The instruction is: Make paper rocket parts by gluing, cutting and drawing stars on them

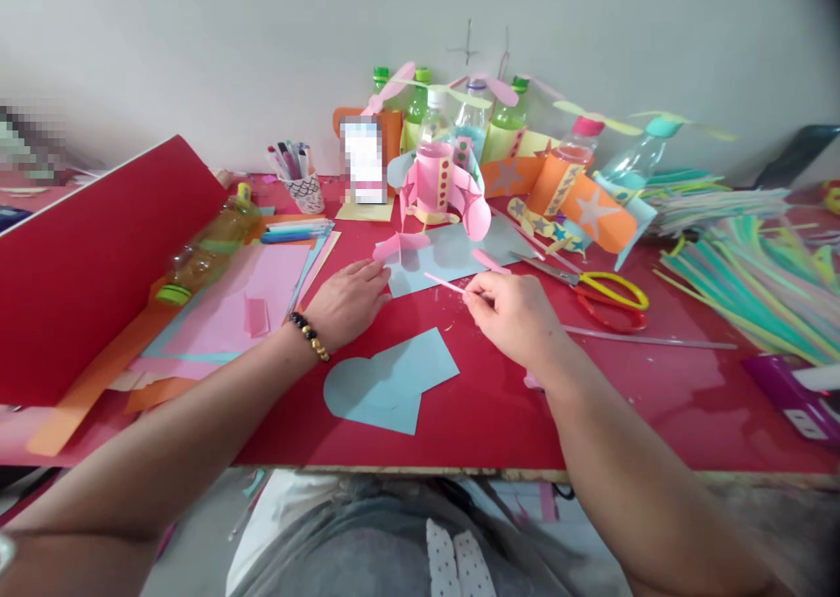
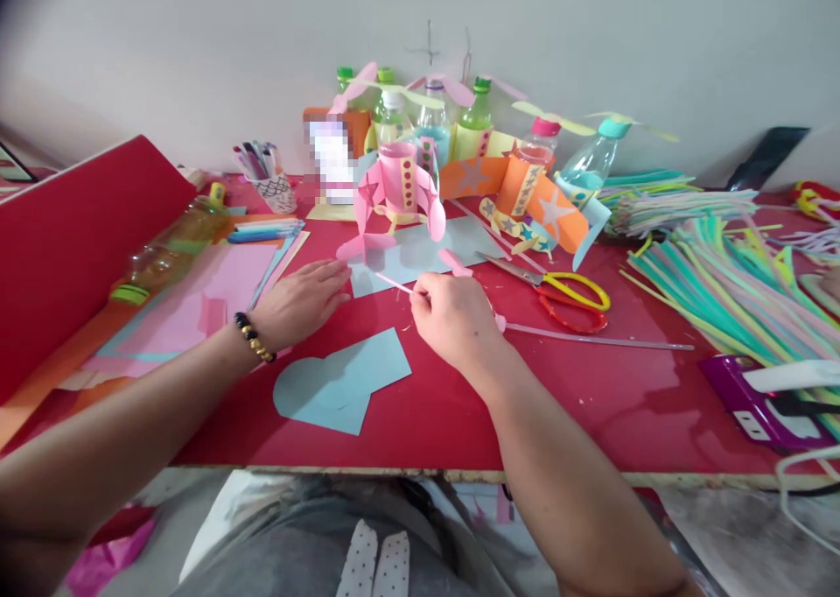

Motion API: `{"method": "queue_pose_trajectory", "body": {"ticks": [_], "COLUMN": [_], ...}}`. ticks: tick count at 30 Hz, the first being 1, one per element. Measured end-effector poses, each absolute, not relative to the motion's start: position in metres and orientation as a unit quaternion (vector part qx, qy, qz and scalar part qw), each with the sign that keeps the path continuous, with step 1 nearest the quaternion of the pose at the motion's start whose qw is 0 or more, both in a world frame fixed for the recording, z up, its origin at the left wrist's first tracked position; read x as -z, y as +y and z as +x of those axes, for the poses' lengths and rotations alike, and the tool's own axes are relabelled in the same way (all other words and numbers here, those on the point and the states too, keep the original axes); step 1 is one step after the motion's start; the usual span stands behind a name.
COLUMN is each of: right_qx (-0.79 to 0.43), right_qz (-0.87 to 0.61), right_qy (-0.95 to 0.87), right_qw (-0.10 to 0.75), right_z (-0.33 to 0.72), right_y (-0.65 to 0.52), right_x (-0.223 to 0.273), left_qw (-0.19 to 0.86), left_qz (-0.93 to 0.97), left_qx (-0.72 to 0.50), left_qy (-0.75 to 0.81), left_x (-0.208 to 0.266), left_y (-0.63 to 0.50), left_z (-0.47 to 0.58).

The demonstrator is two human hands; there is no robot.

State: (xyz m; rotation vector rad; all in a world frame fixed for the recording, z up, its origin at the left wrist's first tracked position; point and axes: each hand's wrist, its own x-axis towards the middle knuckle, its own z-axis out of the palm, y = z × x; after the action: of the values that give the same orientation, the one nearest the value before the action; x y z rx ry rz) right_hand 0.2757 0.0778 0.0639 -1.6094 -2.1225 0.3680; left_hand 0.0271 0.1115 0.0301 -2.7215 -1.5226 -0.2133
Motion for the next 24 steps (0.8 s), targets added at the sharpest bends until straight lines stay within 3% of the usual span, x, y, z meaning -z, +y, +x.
{"method": "queue_pose_trajectory", "body": {"ticks": [6,11,16,24], "right_qx": [-0.101,-0.088,-0.079,-0.01], "right_qz": [-0.579,-0.581,-0.582,-0.581], "right_qy": [-0.795,-0.798,-0.803,-0.813], "right_qw": [0.148,0.133,0.106,0.033], "right_z": [0.272,0.273,0.271,0.258], "right_y": [0.075,0.077,0.076,0.071], "right_x": [-0.067,-0.063,-0.06,-0.048], "left_qw": [-0.036,-0.049,-0.07,-0.059], "left_qz": [-0.896,-0.941,-0.936,-0.916], "left_qx": [0.078,0.046,0.053,0.134], "left_qy": [-0.435,-0.331,-0.342,-0.374], "left_x": [-0.056,-0.026,-0.005,-0.018], "left_y": [0.054,0.026,0.04,0.051], "left_z": [0.057,0.071,0.062,0.054]}}
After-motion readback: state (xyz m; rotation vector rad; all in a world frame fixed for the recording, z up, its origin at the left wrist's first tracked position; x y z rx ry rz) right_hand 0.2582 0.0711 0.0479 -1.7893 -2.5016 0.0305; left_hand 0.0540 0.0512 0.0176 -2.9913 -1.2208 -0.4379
